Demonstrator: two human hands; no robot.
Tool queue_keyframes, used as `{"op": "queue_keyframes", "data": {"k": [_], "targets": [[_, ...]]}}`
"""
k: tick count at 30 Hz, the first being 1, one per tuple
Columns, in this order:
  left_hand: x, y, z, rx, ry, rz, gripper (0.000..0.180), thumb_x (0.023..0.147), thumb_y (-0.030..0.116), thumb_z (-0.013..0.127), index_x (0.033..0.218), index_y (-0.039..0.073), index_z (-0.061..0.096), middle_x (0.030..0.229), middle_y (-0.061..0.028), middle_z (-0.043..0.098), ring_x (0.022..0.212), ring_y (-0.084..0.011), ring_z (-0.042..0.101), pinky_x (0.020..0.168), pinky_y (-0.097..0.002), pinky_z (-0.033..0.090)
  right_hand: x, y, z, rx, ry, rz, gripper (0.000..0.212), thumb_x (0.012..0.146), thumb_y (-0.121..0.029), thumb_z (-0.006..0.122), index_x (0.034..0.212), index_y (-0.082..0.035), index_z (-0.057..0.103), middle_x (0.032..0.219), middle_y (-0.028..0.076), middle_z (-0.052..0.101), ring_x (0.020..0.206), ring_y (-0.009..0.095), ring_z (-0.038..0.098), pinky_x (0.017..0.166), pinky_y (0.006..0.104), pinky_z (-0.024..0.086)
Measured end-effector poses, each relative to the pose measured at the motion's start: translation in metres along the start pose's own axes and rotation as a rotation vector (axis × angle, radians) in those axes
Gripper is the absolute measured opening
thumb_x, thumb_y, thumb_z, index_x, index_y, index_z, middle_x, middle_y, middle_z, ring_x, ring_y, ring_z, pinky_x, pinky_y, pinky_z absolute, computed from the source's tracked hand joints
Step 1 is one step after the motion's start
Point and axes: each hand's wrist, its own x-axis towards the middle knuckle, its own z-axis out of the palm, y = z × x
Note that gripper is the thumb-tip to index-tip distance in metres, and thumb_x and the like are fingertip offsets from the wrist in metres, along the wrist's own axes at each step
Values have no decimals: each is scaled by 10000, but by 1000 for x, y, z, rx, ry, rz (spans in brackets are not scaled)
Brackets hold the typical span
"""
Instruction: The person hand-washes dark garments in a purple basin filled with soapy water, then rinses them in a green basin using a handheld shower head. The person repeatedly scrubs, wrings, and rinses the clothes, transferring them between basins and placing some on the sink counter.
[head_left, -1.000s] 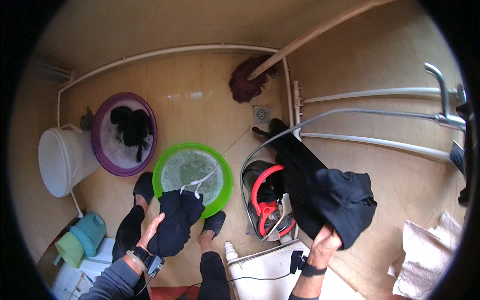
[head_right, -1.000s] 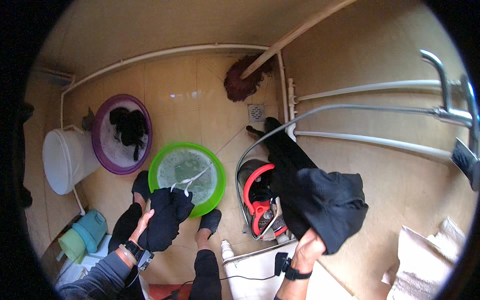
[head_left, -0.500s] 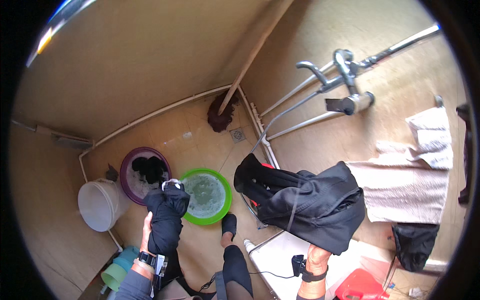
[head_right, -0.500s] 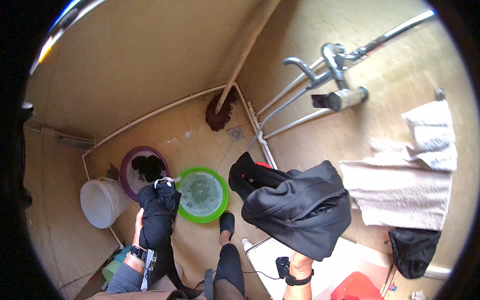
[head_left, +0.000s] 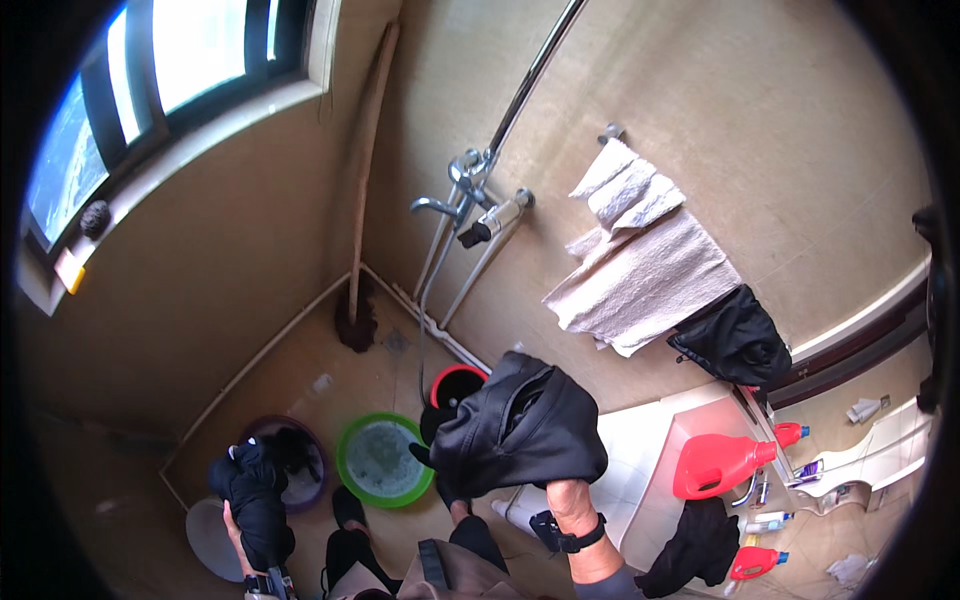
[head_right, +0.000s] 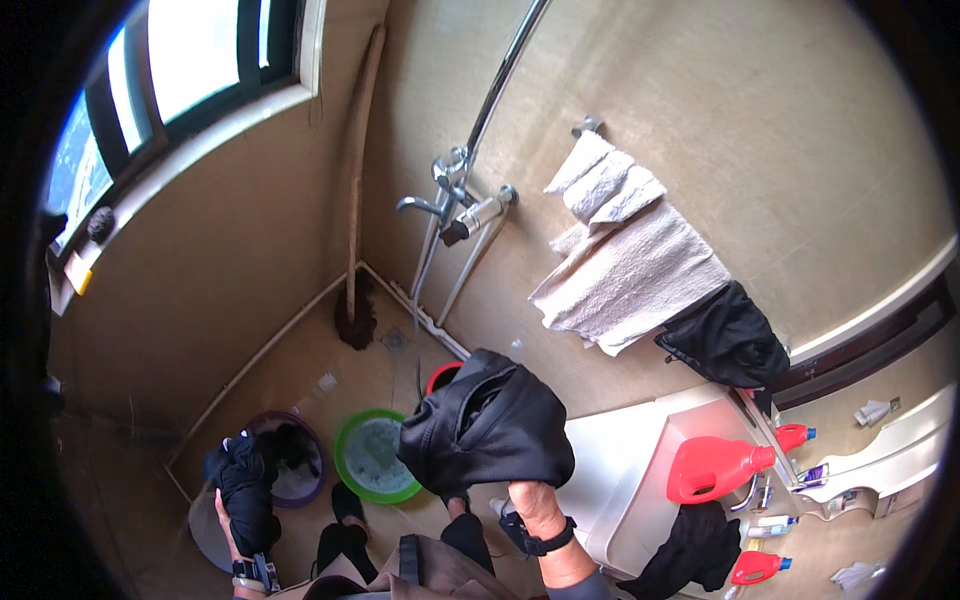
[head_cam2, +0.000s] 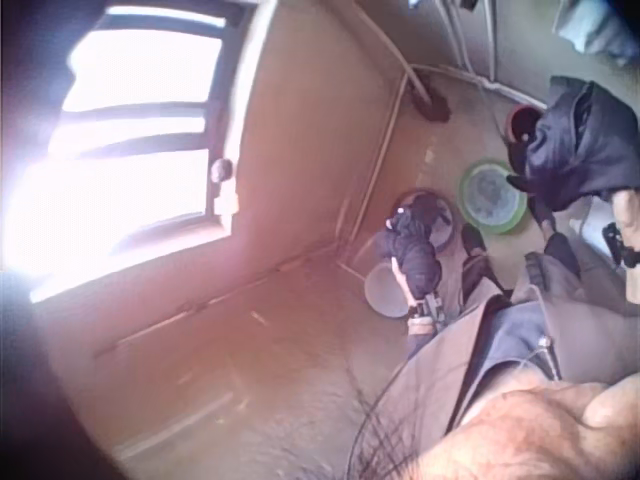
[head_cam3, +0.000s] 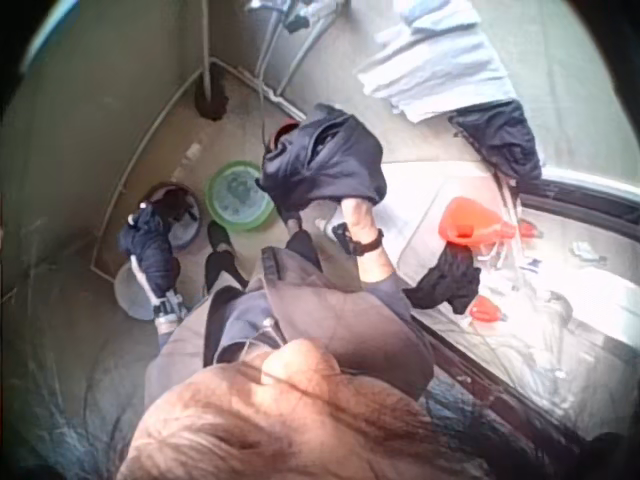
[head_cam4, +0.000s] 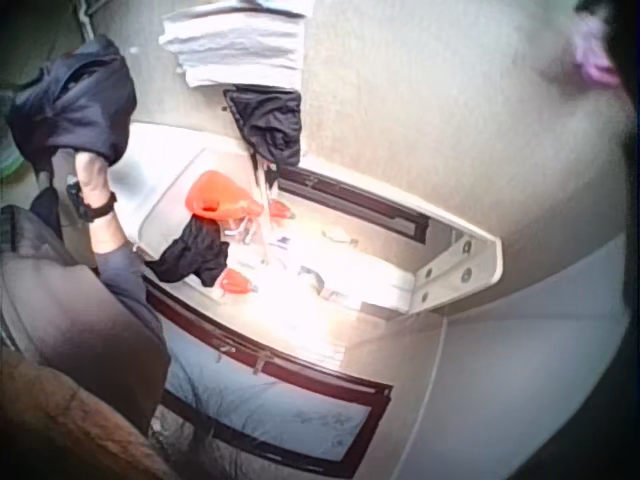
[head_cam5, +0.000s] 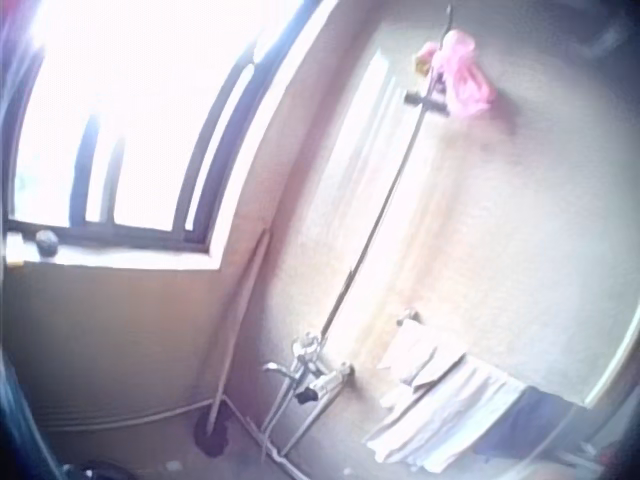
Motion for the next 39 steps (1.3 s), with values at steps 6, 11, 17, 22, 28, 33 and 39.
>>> {"op": "queue_keyframes", "data": {"k": [6,11,17,22,28,33,39], "targets": [[4,44,-9,96,-47,-16,798,1065,641,468,1468,-36,594,1407,-175,687,1236,-317,694,1101,-421,544,-51,-33,16,-32,39,-16,481,1029,-214,636,1443,25,579,1479,200,611,1361,343,587,1182,452,432],[30,69,-22,122,-231,-111,814,1066,646,463,1491,-41,569,1444,-179,663,1309,-307,648,1171,-420,485,-99,-66,24,-130,98,-43,467,1019,-194,640,1429,25,594,1464,200,623,1351,345,596,1176,450,438],[51,66,1,273,63,-246,619,1101,530,469,1393,18,655,1336,-145,701,1191,-270,668,1048,-408,531,-125,-82,24,-378,77,-120,451,1007,-171,644,1412,24,611,1446,201,637,1339,347,606,1169,447,446],[62,17,54,473,50,-300,570,1095,495,481,1359,22,658,1304,-135,696,1168,-258,662,1031,-397,524,-144,-82,23,-550,6,-173,438,997,-151,648,1398,24,625,1432,201,649,1329,348,615,1162,445,453],[53,-42,94,610,-23,-366,512,1088,452,495,1318,26,661,1266,-122,689,1140,-244,654,1010,-385,516,-177,-87,-6,-761,-88,-175,424,984,-127,653,1381,23,642,1414,202,663,1316,350,626,1155,442,460],[41,-74,111,663,-70,-408,463,1082,416,506,1284,30,664,1234,-112,683,1117,-232,648,993,-375,508,-196,-103,-36,-925,-112,-186,414,974,-108,657,1367,22,656,1399,203,675,1306,351,635,1149,440,467],[34,-97,125,715,-104,-421,406,1075,373,520,1242,34,668,1196,-99,676,1090,-218,640,972,-362,500,-216,-160,-75,-788,238,-149,331,1046,-76,564,1330,44,684,1390,178,694,1291,300,650,1138,392,483]]}}
